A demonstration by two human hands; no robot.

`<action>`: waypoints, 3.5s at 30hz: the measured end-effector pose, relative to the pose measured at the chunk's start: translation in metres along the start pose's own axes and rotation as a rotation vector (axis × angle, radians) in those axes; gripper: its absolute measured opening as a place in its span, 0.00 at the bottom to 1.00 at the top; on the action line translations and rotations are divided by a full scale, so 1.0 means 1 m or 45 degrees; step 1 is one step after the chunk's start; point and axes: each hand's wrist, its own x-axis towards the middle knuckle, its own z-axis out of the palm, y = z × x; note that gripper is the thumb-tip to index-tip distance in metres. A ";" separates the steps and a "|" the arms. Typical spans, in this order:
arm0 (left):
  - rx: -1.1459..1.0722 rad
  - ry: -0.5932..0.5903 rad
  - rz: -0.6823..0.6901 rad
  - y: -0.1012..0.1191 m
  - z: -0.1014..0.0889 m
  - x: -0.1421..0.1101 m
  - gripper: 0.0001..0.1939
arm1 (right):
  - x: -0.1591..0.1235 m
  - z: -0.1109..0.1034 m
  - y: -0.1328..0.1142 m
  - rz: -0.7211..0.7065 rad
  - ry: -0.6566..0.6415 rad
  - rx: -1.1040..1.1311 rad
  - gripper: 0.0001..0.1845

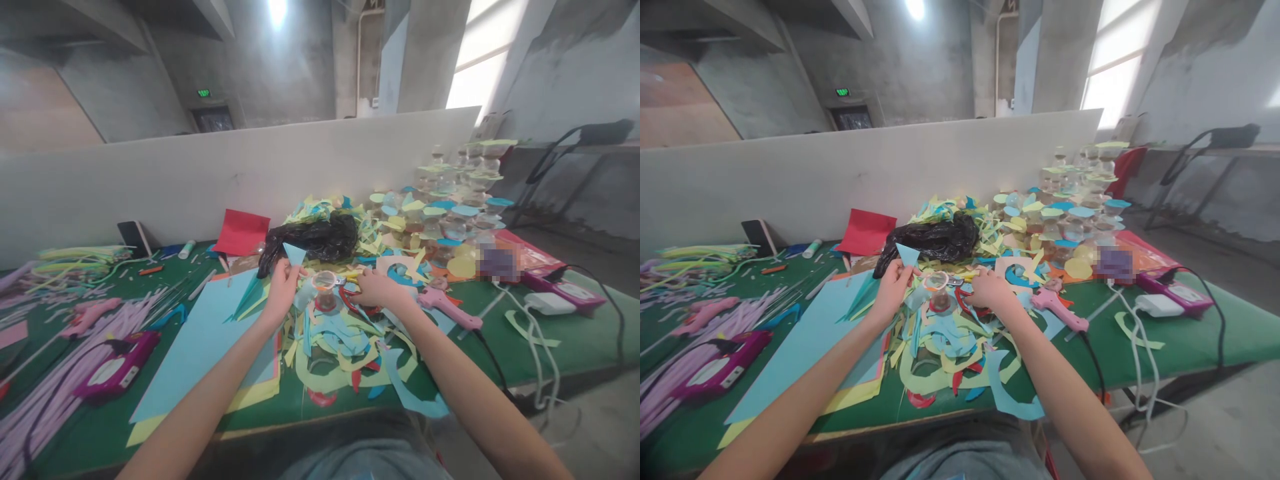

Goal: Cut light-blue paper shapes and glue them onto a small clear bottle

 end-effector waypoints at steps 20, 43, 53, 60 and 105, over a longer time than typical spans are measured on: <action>-0.020 0.081 -0.025 -0.002 -0.005 0.000 0.11 | 0.012 -0.005 0.007 0.054 0.272 1.227 0.33; -0.414 0.087 -0.075 -0.009 0.004 0.003 0.13 | -0.011 -0.021 -0.015 -0.277 0.071 0.726 0.29; -0.515 0.040 -0.133 0.003 0.006 -0.001 0.14 | -0.007 -0.018 -0.016 -0.274 0.115 0.687 0.26; -0.485 0.038 -0.131 0.003 0.004 -0.001 0.14 | -0.006 -0.018 -0.016 -0.303 0.101 0.690 0.26; -0.549 -0.022 -0.044 0.015 0.016 -0.013 0.17 | -0.001 -0.004 -0.006 -0.531 -0.044 0.806 0.23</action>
